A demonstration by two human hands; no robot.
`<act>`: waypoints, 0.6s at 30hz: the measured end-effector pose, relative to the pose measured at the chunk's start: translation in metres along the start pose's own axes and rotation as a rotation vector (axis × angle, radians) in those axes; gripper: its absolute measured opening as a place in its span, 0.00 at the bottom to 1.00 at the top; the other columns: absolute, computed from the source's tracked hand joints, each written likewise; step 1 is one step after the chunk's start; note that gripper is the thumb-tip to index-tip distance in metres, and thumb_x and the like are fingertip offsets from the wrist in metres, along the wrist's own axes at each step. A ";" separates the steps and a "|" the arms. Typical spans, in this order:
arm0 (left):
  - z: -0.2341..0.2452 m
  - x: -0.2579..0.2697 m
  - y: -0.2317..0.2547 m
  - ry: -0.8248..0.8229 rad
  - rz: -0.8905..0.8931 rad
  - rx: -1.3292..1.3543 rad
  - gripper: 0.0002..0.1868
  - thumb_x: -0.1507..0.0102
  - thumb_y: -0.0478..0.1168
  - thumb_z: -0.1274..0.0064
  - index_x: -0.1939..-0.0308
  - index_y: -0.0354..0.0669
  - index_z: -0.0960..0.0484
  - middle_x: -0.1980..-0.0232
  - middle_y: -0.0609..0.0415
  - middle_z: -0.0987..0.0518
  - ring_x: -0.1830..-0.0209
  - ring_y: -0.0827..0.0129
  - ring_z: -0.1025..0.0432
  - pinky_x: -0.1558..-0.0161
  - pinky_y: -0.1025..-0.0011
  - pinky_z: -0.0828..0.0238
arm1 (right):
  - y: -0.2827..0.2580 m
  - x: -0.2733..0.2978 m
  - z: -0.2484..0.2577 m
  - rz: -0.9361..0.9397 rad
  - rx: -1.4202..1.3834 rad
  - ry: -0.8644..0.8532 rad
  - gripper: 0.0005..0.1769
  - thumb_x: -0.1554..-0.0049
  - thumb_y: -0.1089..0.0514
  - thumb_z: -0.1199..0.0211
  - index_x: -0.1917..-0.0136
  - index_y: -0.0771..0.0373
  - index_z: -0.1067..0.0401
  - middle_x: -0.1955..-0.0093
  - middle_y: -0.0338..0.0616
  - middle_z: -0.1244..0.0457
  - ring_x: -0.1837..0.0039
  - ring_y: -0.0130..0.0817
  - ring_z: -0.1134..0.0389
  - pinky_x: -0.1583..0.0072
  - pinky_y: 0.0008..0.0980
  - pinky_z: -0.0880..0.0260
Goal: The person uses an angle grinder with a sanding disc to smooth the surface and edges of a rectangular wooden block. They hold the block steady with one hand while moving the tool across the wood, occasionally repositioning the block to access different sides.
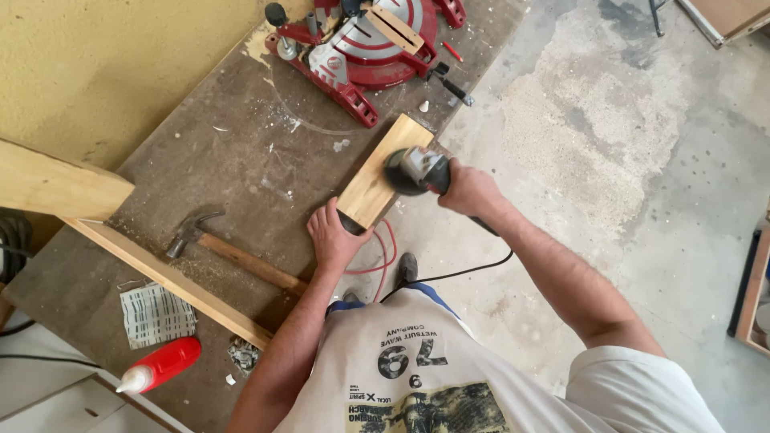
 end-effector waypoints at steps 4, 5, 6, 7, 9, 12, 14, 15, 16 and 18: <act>0.000 0.001 0.000 -0.016 0.013 0.020 0.58 0.69 0.60 0.28 0.38 0.41 0.27 0.52 0.47 0.27 0.49 0.52 0.28 0.43 0.55 0.34 | 0.015 0.011 -0.014 0.039 0.012 0.038 0.34 0.55 0.41 0.35 0.39 0.56 0.37 0.47 0.59 0.31 0.43 0.65 0.28 0.42 0.60 0.27; 0.000 0.000 0.001 -0.021 0.016 0.023 0.58 0.69 0.60 0.27 0.38 0.41 0.27 0.51 0.47 0.27 0.49 0.52 0.28 0.43 0.55 0.35 | 0.012 0.023 -0.016 0.081 0.041 0.003 0.34 0.55 0.41 0.35 0.40 0.55 0.37 0.47 0.58 0.31 0.43 0.64 0.28 0.41 0.60 0.26; 0.001 0.000 -0.001 -0.025 0.023 0.022 0.58 0.69 0.60 0.27 0.38 0.41 0.27 0.51 0.47 0.27 0.48 0.52 0.28 0.42 0.55 0.35 | 0.007 0.034 -0.019 0.127 0.072 -0.033 0.33 0.56 0.40 0.34 0.41 0.54 0.37 0.47 0.57 0.31 0.43 0.63 0.28 0.41 0.59 0.26; 0.003 -0.003 -0.004 -0.023 0.028 0.020 0.58 0.69 0.60 0.27 0.38 0.41 0.27 0.51 0.47 0.27 0.48 0.52 0.28 0.42 0.55 0.35 | 0.009 0.040 -0.020 0.131 0.076 -0.035 0.33 0.56 0.40 0.34 0.41 0.54 0.37 0.47 0.57 0.31 0.43 0.63 0.28 0.41 0.59 0.26; 0.007 -0.008 -0.007 -0.063 0.022 0.104 0.60 0.71 0.58 0.25 0.36 0.40 0.28 0.49 0.44 0.26 0.47 0.48 0.29 0.43 0.52 0.35 | 0.015 0.051 -0.018 0.140 0.113 -0.028 0.30 0.54 0.42 0.35 0.42 0.54 0.38 0.50 0.55 0.31 0.45 0.61 0.26 0.43 0.56 0.25; 0.002 -0.009 -0.016 -0.082 0.031 0.132 0.61 0.71 0.57 0.24 0.36 0.41 0.28 0.48 0.45 0.27 0.46 0.49 0.29 0.41 0.53 0.37 | 0.020 0.047 -0.009 0.150 0.145 0.033 0.29 0.52 0.43 0.35 0.43 0.57 0.37 0.52 0.56 0.30 0.47 0.62 0.26 0.45 0.56 0.24; 0.001 -0.005 -0.016 -0.087 0.030 0.116 0.60 0.70 0.57 0.24 0.36 0.41 0.28 0.48 0.46 0.27 0.45 0.49 0.29 0.40 0.53 0.37 | 0.016 0.038 -0.011 0.161 0.153 0.021 0.29 0.53 0.43 0.35 0.42 0.57 0.37 0.52 0.56 0.30 0.47 0.62 0.26 0.45 0.56 0.24; 0.001 -0.005 -0.016 -0.088 0.023 0.097 0.60 0.70 0.58 0.25 0.36 0.42 0.28 0.48 0.47 0.27 0.45 0.50 0.29 0.40 0.53 0.37 | 0.013 0.033 -0.010 0.174 0.157 0.015 0.30 0.53 0.44 0.36 0.42 0.57 0.38 0.51 0.55 0.31 0.47 0.63 0.27 0.45 0.56 0.25; 0.001 -0.006 -0.016 -0.083 0.026 0.094 0.60 0.70 0.58 0.25 0.36 0.42 0.28 0.48 0.47 0.27 0.45 0.50 0.29 0.40 0.53 0.37 | 0.012 0.027 -0.012 0.179 0.161 0.017 0.30 0.53 0.44 0.36 0.42 0.57 0.38 0.51 0.55 0.31 0.47 0.63 0.27 0.45 0.56 0.25; 0.000 -0.006 -0.016 -0.094 0.031 0.093 0.59 0.70 0.58 0.26 0.36 0.43 0.28 0.49 0.47 0.27 0.45 0.50 0.29 0.40 0.53 0.37 | 0.009 0.016 -0.018 0.218 0.227 -0.010 0.30 0.54 0.42 0.36 0.42 0.55 0.37 0.51 0.53 0.30 0.48 0.61 0.26 0.45 0.55 0.24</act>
Point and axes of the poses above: each hand's wrist, its own x-axis away from the middle knuckle, its own z-axis out of the back of the hand, y = z × x, the point moved 3 cm from there along -x, towards the middle knuckle
